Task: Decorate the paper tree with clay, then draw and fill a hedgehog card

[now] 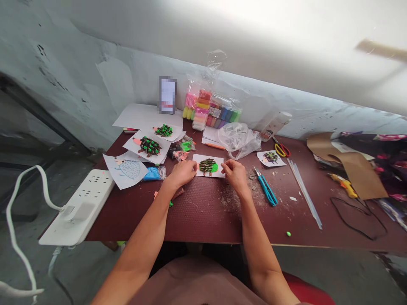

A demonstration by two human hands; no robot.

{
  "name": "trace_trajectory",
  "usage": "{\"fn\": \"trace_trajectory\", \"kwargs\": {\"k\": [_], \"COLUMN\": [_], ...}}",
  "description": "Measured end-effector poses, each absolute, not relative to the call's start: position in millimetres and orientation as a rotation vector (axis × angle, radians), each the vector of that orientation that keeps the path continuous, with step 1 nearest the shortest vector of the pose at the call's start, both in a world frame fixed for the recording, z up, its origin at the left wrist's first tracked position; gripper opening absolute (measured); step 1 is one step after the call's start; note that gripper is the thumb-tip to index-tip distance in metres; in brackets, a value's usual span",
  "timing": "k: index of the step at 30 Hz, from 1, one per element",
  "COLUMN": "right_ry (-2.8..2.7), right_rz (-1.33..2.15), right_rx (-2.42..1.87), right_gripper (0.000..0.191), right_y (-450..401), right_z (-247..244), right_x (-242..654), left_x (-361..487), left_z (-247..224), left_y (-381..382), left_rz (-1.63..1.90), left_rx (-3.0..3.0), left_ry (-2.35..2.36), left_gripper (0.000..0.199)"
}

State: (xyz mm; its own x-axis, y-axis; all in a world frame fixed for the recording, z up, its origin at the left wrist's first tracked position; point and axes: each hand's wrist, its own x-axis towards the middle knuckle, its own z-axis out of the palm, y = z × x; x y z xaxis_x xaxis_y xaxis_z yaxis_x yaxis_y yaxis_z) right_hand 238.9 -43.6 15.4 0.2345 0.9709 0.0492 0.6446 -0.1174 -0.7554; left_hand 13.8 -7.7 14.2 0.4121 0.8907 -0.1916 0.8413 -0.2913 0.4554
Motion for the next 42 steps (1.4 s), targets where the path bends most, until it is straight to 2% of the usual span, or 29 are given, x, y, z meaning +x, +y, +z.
{"fn": "trace_trajectory", "kwargs": {"k": [4,10,15,19,22,30,42], "right_ry": [-1.605,-1.543,-1.435,-1.503,-1.574,-1.705,-1.950], "right_rz": [0.489,0.663,0.658,0.512,0.399,0.369,0.192], "right_rx": [-1.892,-1.831,-1.737,-1.736,-1.780,-1.911,-2.128], "right_gripper": [0.022,0.033,0.020,0.013,0.012,0.014,0.018], "right_y": [-41,-40,-42,-41,-39,-33,-38], "right_z": [12,7,5,3,0,-7,13], "right_x": [239,237,234,234,234,229,212], "left_x": [14,13,13,13,13,14,14], "left_z": [16,15,14,14,14,14,15], "left_y": [-8,-8,-8,-7,-8,-8,-8], "left_rz": [0.124,0.124,0.120,0.120,0.129,0.125,0.117], "left_rx": [2.185,2.189,2.185,2.182,2.178,2.189,2.193], "left_ry": [1.472,1.464,1.464,1.468,1.469,1.472,1.471], "left_gripper": [0.022,0.021,0.022,0.021,0.021,0.022,0.021]}}
